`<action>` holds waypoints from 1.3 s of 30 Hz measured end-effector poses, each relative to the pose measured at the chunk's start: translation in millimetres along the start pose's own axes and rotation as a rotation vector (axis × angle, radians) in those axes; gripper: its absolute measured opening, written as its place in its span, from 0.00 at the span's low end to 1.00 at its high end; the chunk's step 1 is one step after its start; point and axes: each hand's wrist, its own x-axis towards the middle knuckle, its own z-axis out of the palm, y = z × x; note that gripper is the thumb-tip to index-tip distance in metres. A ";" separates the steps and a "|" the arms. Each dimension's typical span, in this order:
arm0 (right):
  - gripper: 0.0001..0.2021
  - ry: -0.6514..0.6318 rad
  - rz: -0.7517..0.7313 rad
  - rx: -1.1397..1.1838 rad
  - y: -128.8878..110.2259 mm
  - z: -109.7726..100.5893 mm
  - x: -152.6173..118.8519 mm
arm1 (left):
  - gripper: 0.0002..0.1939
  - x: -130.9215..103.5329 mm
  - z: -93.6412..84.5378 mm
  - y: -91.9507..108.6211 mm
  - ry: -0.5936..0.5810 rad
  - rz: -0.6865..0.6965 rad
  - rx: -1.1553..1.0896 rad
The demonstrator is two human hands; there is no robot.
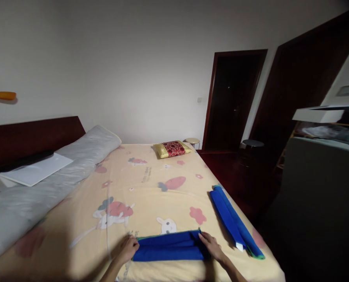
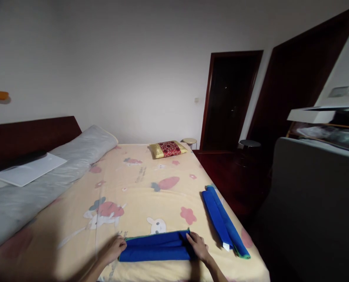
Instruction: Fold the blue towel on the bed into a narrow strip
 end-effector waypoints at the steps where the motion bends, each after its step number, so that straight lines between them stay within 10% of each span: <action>1: 0.32 0.002 0.000 -0.001 -0.2 -0.1 -0.2 | 0.13 -1.3 -1.8 0.9 0.010 -0.001 0.039; 39: 0.29 0.131 -0.094 -0.067 12.5 -0.2 6.6 | 0.27 -6.7 -2.1 7.4 0.006 -0.079 0.257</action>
